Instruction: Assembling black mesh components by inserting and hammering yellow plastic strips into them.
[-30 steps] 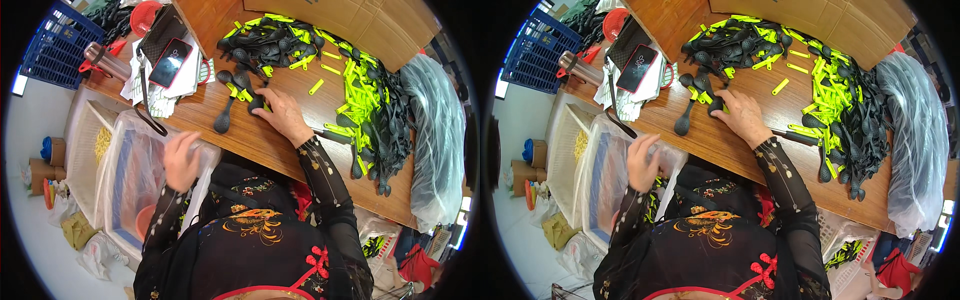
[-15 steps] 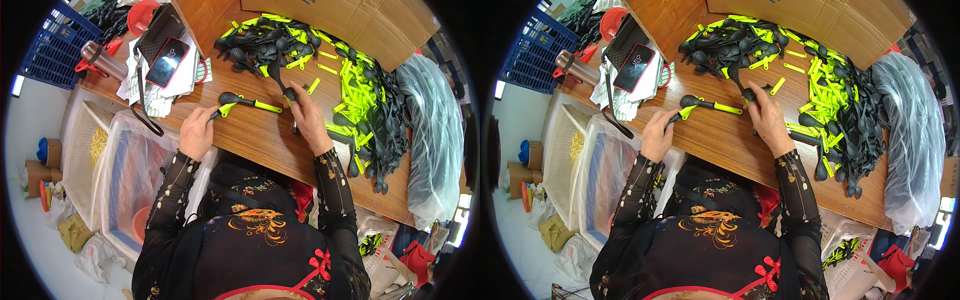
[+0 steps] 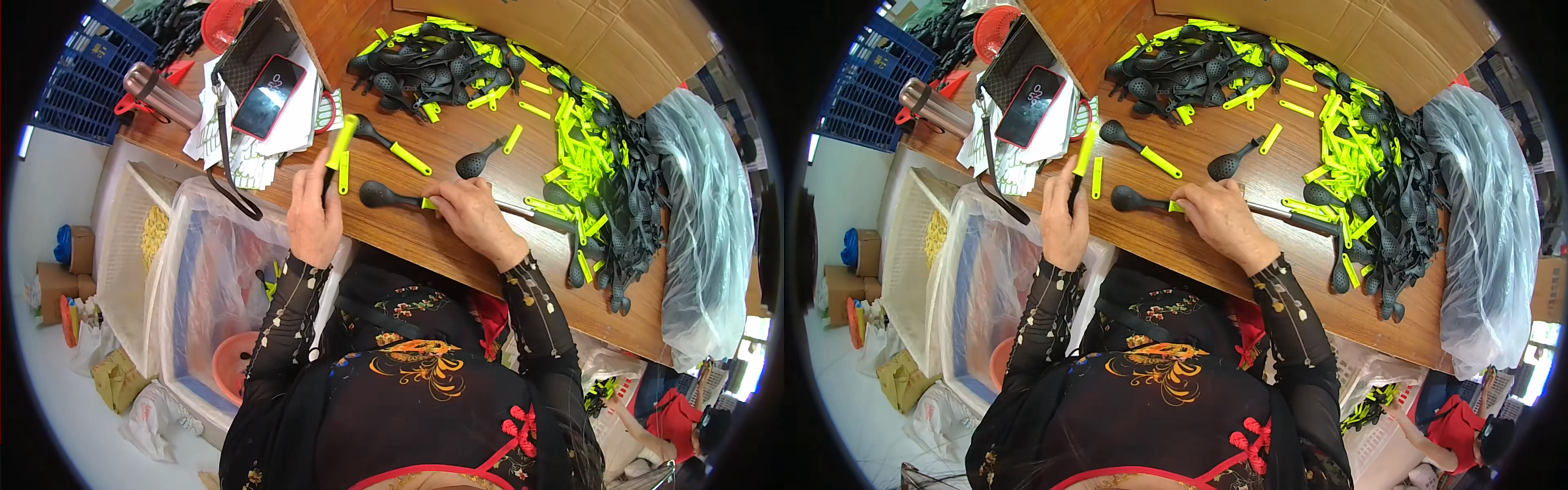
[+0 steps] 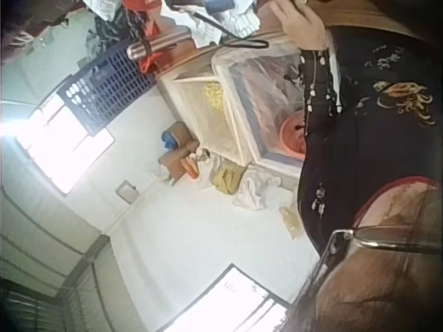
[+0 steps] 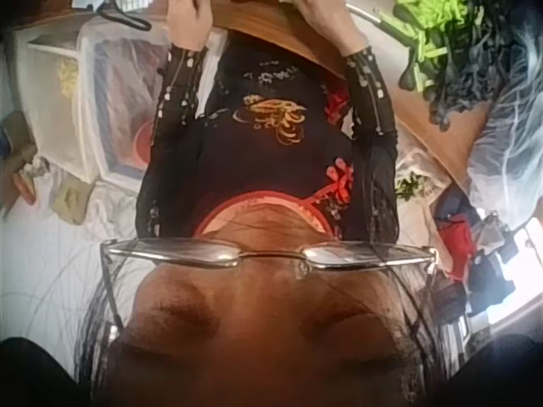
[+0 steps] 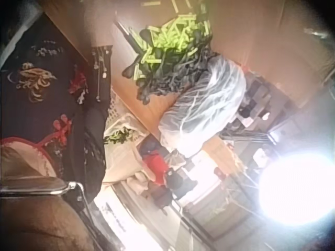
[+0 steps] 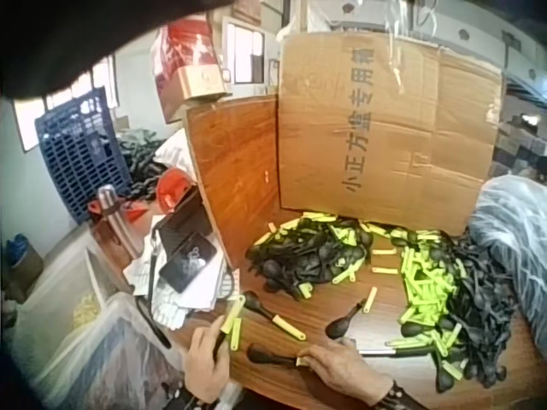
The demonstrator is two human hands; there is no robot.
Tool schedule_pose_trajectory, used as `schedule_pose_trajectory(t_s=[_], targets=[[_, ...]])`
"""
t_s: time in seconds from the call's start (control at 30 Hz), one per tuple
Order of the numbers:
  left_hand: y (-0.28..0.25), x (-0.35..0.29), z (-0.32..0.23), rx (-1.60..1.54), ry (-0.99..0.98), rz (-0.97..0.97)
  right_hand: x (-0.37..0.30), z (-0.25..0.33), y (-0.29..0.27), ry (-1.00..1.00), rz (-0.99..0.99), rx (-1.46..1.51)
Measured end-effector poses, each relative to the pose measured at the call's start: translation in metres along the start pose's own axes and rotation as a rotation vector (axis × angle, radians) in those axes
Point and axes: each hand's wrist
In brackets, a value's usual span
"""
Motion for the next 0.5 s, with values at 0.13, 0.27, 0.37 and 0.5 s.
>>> schedule_pose_trajectory(t_s=[0.13,0.27,0.37,0.5], targets=[[-0.004,-0.012,-0.011,-0.004,0.166,0.322,0.009,-0.006,0.002,-0.105,-0.104,-0.166],[0.007,-0.021,-0.011,0.136,0.431,0.432,0.039,-0.02,-0.011,-0.106,-0.183,-0.182],[0.024,-0.024,-0.025,0.144,0.436,0.423,0.061,-0.024,0.006,-0.209,-0.236,-0.237],[0.024,-0.018,-0.035,0.102,0.366,0.392,0.056,-0.039,0.01,-0.145,-0.096,-0.378]])
Point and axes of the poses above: each hand's wrist, its own x-axis towards the middle knuckle, its own y-axis out of the palm, z = x × y, and after that the axes turned 11 degrees about -y, right-handed
